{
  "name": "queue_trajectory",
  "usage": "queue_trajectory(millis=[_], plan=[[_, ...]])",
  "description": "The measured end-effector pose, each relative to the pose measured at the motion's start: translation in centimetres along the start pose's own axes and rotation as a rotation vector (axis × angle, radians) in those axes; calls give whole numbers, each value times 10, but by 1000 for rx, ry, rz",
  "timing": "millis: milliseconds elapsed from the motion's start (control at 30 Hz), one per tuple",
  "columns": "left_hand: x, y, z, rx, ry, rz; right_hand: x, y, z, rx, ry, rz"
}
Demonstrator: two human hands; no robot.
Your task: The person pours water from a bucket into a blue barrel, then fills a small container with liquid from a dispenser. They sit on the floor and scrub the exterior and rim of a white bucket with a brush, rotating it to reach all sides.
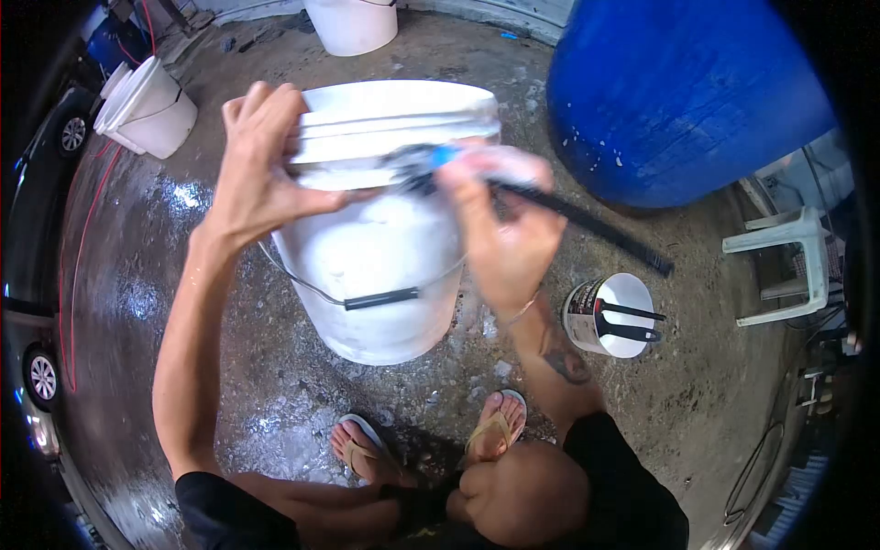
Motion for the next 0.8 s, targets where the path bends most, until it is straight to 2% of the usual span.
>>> queue_trajectory(millis=[67, 133, 167, 267, 333, 367, 400, 467, 500, 533, 600, 700, 733, 800], plan=[[3, -7, -4, -33, -44, 25, -2, -19, 45, 17, 347, 134], [8, -10, -11, -11, -55, 4, -2, -23, 92, -65, 469, 183], [10, -11, -19, 33, -128, -7, -2, -18, 104, -69, 469, 188], [18, -11, -46, 184, -370, 51, -5, -3, 103, -23, 391, 144], [18, -13, -67, 199, -372, 12, -7, 5, 68, 248, 284, -3], [16, -14, -70, 57, -325, -18, -4, 12, 50, 180, 96, 4], [9, -15, -60, 55, -322, -18, 0, 19, 33, 112, -90, 9], [-12, -4, -12, -222, -76, -77, 5, 41, 17, 53, -149, -53], [-21, 5, 7, -167, 7, 58, 5, 50, 12, -18, -116, -61], [-25, 16, 12, -200, -120, 50, 7, 57, 5, 30, -193, -96], [-30, 25, 14, -288, -156, 51, 2, 60, -1, 3, -212, -134], [-32, 31, 1, -304, -140, 53, -4, 46, 28, 148, -219, -109], [-34, 33, -1, -315, -143, 51, -6, 41, 33, 193, -144, -98], [-38, 39, 0, -344, -188, 60, -5, 38, 30, 243, -127, -134]])
Point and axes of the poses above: each hand's wrist, its own x-axis away from the middle knuckle, its own y-axis out of the palm, z = x × y, the point moved 5 cm from there along -x, towards the middle knuckle, and after that the axes turned 10 degrees about z, right-handed, at the moved point
